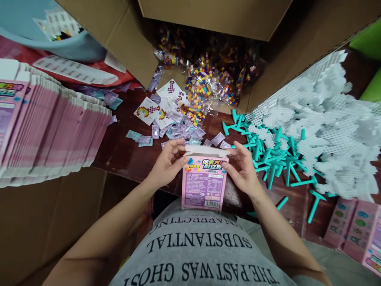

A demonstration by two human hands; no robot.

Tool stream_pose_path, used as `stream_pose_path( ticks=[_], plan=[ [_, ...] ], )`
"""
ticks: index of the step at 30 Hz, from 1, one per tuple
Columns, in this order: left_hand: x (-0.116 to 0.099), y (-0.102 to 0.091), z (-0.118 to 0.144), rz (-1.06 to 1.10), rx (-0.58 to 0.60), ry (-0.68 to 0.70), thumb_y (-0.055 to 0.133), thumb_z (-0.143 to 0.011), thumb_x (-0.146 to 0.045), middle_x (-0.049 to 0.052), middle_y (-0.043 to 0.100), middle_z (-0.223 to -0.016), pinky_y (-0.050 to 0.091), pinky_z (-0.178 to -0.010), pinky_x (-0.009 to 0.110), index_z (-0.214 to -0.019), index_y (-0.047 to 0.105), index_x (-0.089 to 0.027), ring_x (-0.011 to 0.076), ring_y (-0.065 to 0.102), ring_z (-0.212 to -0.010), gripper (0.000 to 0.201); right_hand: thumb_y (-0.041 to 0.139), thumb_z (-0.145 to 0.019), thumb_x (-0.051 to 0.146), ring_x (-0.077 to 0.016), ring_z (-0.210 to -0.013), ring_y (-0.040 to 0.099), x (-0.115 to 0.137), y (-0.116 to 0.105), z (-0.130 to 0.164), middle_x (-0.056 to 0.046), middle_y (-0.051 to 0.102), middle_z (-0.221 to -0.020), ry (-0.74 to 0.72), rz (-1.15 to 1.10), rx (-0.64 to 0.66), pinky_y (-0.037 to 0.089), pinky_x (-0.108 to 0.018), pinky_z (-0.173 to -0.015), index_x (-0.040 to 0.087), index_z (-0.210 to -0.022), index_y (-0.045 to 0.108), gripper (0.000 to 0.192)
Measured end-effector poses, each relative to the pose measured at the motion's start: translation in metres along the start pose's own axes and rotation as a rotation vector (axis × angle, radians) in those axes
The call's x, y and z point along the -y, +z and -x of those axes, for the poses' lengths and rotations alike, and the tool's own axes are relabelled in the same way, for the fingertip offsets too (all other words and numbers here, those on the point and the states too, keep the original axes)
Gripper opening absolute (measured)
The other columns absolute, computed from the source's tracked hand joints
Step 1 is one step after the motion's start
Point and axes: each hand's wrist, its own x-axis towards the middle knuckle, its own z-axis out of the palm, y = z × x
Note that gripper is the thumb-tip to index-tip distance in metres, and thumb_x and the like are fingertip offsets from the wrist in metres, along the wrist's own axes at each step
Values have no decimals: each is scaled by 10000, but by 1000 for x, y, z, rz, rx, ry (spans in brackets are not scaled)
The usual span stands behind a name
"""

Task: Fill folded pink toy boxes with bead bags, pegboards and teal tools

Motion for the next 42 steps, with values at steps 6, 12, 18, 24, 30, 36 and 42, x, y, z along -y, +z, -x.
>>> stream_pose_path(
  ticks=[6, 12, 18, 24, 30, 36, 42],
  plan=[
    [-20, -1, -6, -78, 132, -119, 748, -959, -412, 104, 790, -1169, 612, -982, 382, -1031, 741, -184, 221, 746, -1100, 239, 705, -1026, 401, -210, -1069, 735, 15, 1, -15, -53, 783, -1162, 147, -69, 179, 599, -404, -965, 263, -1043, 744, 145],
    [-26, 0, -13, -67, 60, -184, 788, -891, -338, 33, 754, -915, 574, -725, 267, -916, 683, -179, 146, 696, -803, 192, 830, -923, 436, -166, -812, 720, 19, 14, -30, -23, 801, -974, 416, -235, 33, 579, -313, -713, 247, -973, 735, 217],
    [-16, -9, 3, -58, 119, -92, 847, -879, -359, 85, 773, -1169, 602, -924, 360, -1154, 717, -209, 207, 747, -1061, 339, 794, -965, 410, -201, -1085, 782, 22, 1, -24, -28, 824, -1184, 371, -165, 188, 642, -389, -963, 300, -1045, 810, 137],
    [-8, -18, 14, -169, 77, 62, 807, -926, -297, 61, 793, -1121, 588, -982, 379, -935, 767, -228, 200, 744, -1060, 81, 726, -1020, 419, -241, -1414, 640, 28, -9, -21, -53, 695, -1482, 140, 55, 371, 557, -479, -1174, 320, -1243, 765, 247],
    [9, -51, 25, -220, -371, -248, 849, -853, -497, 64, 802, -1097, 594, -976, 399, -992, 760, -214, 251, 738, -1051, 327, 575, -1061, 501, -435, -1392, 572, 0, -91, -46, -220, 627, -1513, 86, 1037, 36, 459, -691, -1141, 200, -1481, 604, 518],
    [26, -57, 45, -198, -432, -386, 844, -808, -619, 94, 796, -1134, 621, -924, 412, -1025, 727, -186, 279, 737, -1053, 498, 569, -1033, 459, -452, -1206, 611, -28, -132, -56, -232, 645, -1471, 134, 1371, 119, 494, -610, -956, 178, -1450, 625, 506],
    [32, -76, 81, -118, -572, -523, 881, -835, -544, -35, 795, -1079, 628, -841, 372, -1038, 732, -253, 236, 736, -985, 385, 342, -1133, 416, -329, -1031, 689, 9, -142, -60, -164, 782, -1108, 104, 1321, 85, 461, -545, -1079, 174, -1259, 736, 479]
  ],
)
